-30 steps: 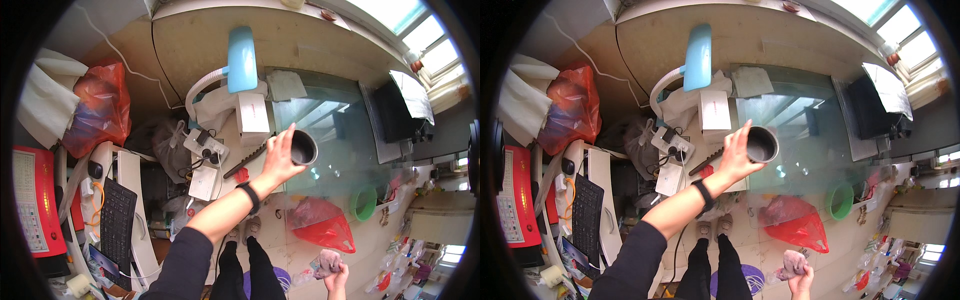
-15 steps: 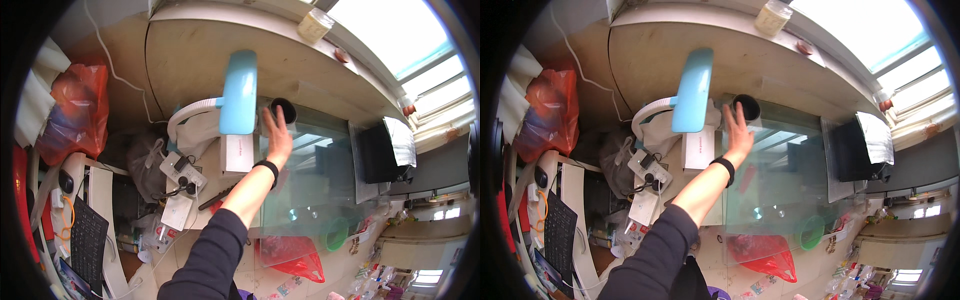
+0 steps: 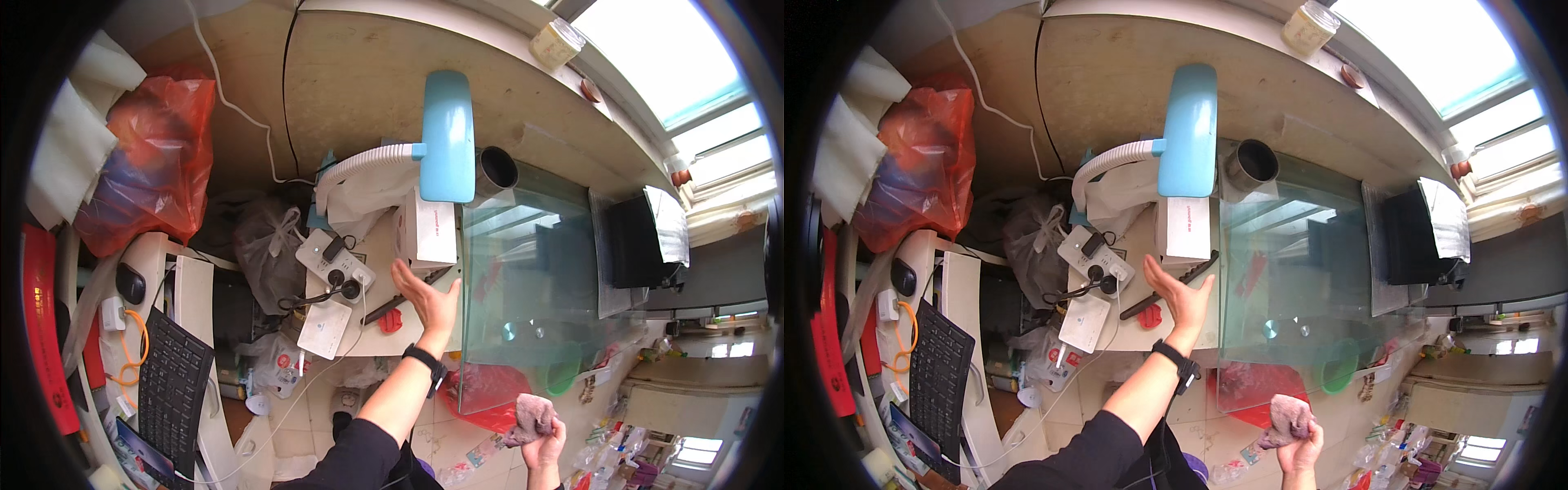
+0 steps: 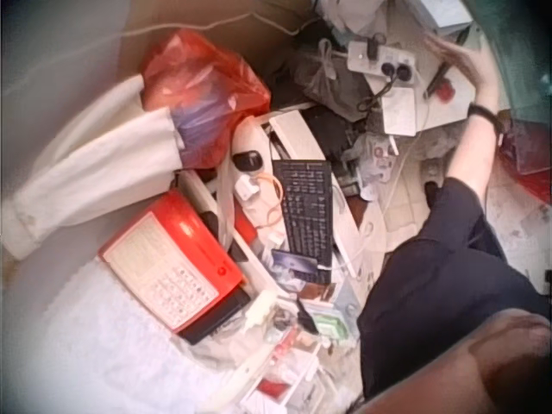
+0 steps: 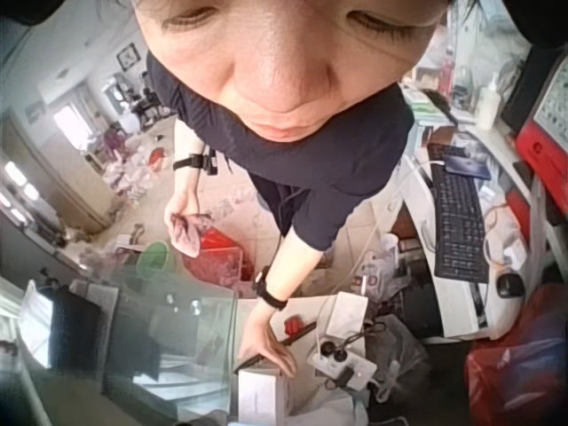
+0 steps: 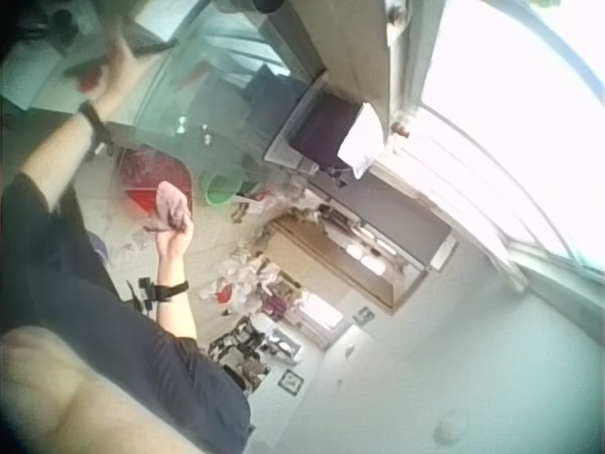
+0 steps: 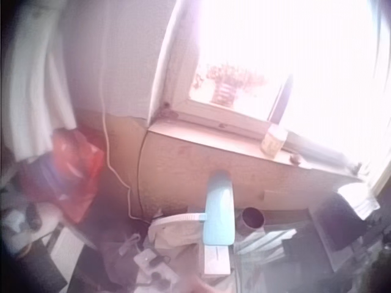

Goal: The person wipes several boxes with a cloth and places them on a shelf. They then assemble a pink plastic container, wash the cloth in a green basin, and wipe the cabinet and surrounding surfaces. Finally, they move a red plastic bag and wipe a glass tabletop.

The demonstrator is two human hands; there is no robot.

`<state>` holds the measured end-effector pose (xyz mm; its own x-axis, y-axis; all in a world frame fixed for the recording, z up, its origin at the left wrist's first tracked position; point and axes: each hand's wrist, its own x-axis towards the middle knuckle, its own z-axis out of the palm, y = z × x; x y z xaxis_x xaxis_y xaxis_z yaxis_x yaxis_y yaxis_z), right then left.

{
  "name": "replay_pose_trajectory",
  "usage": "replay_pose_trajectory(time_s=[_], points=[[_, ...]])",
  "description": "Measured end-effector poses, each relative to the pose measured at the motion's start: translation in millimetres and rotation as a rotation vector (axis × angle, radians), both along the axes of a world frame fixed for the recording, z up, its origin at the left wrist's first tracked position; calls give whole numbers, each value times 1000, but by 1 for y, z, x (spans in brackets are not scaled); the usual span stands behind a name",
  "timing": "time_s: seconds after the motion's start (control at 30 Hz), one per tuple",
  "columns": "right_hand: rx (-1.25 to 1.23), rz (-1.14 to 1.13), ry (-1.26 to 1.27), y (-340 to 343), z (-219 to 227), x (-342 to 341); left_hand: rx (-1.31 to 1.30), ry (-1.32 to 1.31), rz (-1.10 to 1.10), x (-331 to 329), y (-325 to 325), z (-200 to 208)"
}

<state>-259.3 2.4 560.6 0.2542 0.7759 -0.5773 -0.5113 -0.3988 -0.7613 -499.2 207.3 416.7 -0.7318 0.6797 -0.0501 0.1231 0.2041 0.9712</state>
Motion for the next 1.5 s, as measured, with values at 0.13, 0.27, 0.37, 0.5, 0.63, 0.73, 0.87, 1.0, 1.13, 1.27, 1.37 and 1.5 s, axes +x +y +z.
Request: replay_pose_trajectory(time_s=[0.13, 0.27, 0.37, 0.5, 0.63, 0.73, 0.87, 1.0, 1.13, 1.27, 1.37, 1.5], points=[[5, -8, 22, 5, 1, -24, 64, 87, 69, 8, 28, -18], [7, -16, -9, -5, 2, -17, 143, 183, 186, 4, 42, -37], [-13, -55, -26, -17, -1, -9, 174, 207, 161, -6, 41, -44], [-51, -125, 3, -42, -5, -9, 215, 154, 164, -20, 20, -30], [-42, -125, 60, -58, -10, -16, 342, 71, 111, -29, -18, 8], [-50, -82, 92, -67, -13, -22, 371, 49, 27, -34, -58, 43], [-50, -19, 143, -89, -24, -25, 380, -49, -111, -38, -129, 74], [-104, 90, 216, -113, -54, -15, 254, 15, -207, -44, -203, 75], [-182, 220, 276, -141, -99, 9, 139, -25, -304, -47, -282, 52], [-227, 206, 168, -169, -154, 36, 27, -42, -458, -49, -349, 10], [-239, 206, 11, -180, -194, 57, -95, -14, -628, -50, -369, -40], [-208, 183, -52, -186, -235, 81, -116, 11, -893, -44, -367, -107]])
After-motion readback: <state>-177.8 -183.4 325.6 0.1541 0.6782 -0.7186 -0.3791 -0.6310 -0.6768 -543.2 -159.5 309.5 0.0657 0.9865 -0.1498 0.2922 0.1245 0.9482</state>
